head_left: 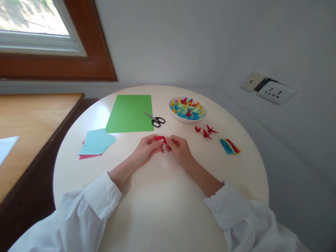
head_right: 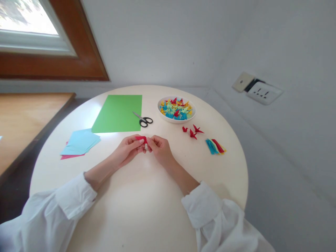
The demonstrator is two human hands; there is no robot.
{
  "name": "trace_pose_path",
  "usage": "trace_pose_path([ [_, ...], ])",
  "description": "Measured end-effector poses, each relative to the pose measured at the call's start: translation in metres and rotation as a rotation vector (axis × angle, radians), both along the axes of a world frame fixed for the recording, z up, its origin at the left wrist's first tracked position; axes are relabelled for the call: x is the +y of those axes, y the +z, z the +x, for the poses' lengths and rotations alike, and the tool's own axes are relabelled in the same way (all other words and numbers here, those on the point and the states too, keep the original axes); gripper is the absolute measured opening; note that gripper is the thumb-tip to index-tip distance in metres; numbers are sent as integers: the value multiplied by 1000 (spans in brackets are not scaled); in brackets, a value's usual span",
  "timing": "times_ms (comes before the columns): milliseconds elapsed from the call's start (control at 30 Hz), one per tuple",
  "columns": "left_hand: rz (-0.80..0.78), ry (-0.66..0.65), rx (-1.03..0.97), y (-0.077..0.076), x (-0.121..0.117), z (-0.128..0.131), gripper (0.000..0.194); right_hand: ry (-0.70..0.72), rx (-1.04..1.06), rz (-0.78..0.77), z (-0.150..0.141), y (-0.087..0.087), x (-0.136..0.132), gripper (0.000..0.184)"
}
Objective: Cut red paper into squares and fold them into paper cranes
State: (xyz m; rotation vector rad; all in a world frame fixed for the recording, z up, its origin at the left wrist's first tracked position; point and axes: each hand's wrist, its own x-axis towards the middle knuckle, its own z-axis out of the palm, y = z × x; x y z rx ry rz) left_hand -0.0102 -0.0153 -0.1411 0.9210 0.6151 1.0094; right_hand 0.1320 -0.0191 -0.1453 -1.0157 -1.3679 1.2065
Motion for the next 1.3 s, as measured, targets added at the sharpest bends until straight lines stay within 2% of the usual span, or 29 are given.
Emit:
trace_pose_path([
  [333,10,35,-36,-2,2,-2,17,81,-112,18,-2,-1,-4,29],
  [767,12,122,-13,-5,3,0,21,150,-102,-46,-1,-2,-4,11],
  [900,-44,199,3,-4,5,0,25,193,-95,-66,3,-1,-1,18],
  [1000,-87,251,30,-4,6,0,30,107,-37,-33,6,-1,1,23],
  [1100,-81,160,52,-2,4,-1,36,64,110,-4,6,-2,2,18],
  [1233,-63,43,28,1,0,-1,39,213,229,-12,3,-5,2,28],
  [1300,-62,23,19,2,-1,-1,36,260,211,-7,2,-6,1,23],
])
